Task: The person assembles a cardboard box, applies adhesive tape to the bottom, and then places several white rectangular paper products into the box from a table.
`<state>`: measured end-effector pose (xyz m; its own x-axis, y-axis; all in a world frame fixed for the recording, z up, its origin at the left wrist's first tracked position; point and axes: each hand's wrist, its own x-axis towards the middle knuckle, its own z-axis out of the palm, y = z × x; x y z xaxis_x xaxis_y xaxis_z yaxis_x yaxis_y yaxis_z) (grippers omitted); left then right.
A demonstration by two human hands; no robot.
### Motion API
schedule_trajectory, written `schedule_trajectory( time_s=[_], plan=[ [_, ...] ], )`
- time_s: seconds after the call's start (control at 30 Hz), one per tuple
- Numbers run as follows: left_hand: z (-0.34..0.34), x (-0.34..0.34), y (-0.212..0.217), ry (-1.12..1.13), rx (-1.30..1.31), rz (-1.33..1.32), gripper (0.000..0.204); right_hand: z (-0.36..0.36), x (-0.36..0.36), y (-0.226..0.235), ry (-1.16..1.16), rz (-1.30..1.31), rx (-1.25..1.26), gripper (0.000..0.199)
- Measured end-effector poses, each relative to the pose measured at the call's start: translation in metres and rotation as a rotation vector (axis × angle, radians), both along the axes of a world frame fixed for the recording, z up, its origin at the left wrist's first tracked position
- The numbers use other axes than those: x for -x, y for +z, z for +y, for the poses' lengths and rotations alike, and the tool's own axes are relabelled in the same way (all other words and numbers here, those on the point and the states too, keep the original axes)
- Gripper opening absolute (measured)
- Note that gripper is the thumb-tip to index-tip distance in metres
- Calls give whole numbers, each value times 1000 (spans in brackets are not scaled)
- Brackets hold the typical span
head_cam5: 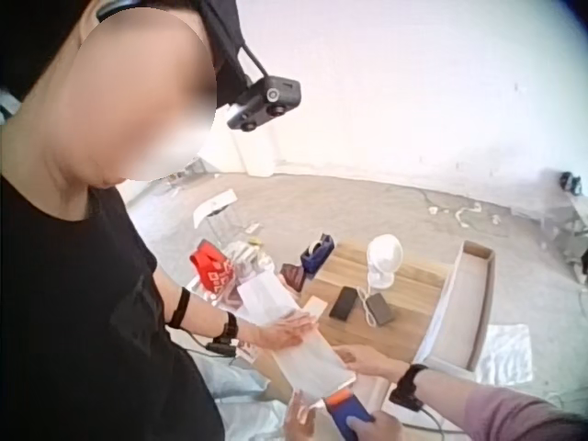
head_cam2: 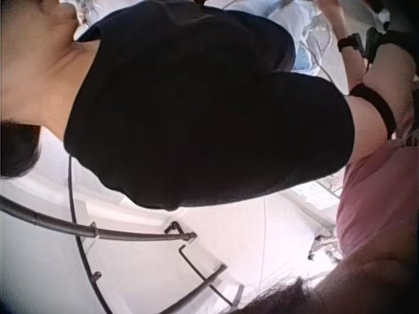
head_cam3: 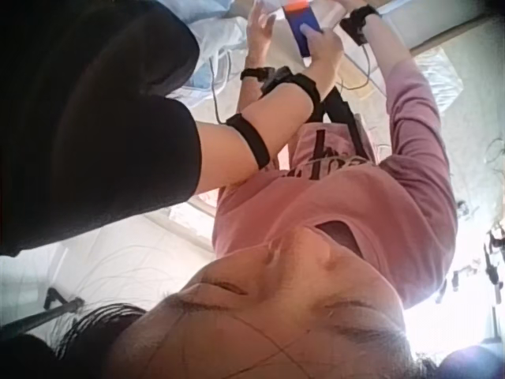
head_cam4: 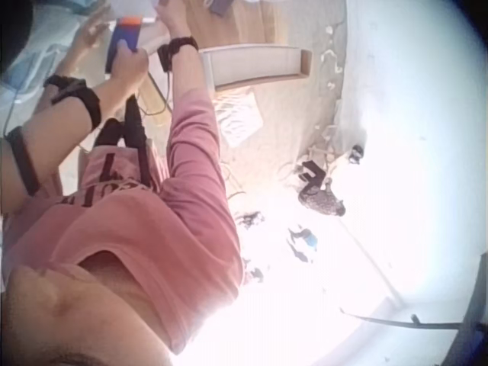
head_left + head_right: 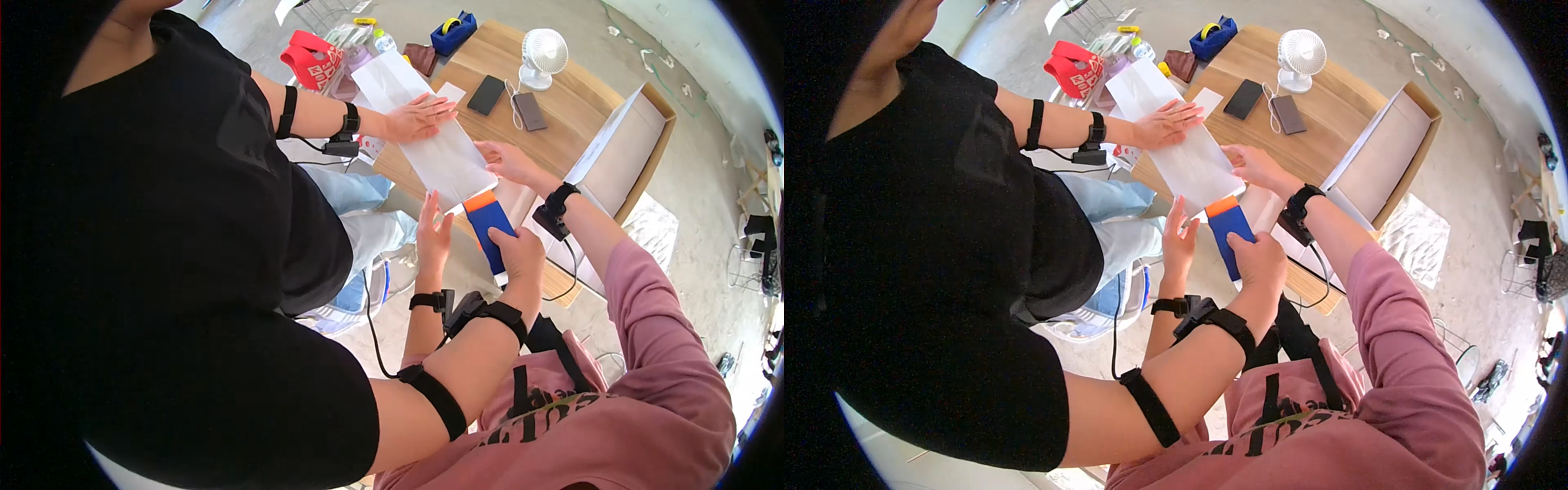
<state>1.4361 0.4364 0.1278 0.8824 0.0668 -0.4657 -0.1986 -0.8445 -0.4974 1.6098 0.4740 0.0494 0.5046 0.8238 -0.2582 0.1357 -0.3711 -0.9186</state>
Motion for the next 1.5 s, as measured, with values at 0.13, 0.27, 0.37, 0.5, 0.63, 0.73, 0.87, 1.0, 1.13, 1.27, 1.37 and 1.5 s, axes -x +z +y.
schedule_trajectory(
  time_s=[0.13,0.27,0.37,0.5,0.63,0.73,0.87,1.0,1.13,1.27,1.37,1.5],
  plan=[
    [-11,13,3,110,171,-93,25,-1,5,4,-7,-2,-16,56],
    [-5,11,3,6,132,-41,22,-5,4,0,-22,13,-79,56],
    [2,14,2,-47,127,22,18,-6,10,4,-33,15,-62,56],
    [10,11,2,116,305,-39,15,-3,10,4,-12,-53,-49,55],
    [17,-2,29,227,431,70,11,-4,6,-4,-26,-42,-25,55],
    [18,-7,43,288,490,91,12,-5,6,-4,-33,-49,-31,54],
    [13,-11,58,289,471,97,12,-5,6,-3,-58,-44,-3,53],
    [10,-8,64,273,418,66,13,-2,12,6,-49,-49,-10,53],
    [11,-12,63,316,442,119,13,-2,13,8,-58,-99,15,53],
    [12,-16,59,337,479,132,13,-6,6,-6,-36,-163,-21,55],
    [16,-15,53,330,476,151,14,-1,12,0,-38,-113,-20,56],
    [19,-17,51,292,485,194,15,-2,11,4,-27,-121,-4,56]
  ],
)
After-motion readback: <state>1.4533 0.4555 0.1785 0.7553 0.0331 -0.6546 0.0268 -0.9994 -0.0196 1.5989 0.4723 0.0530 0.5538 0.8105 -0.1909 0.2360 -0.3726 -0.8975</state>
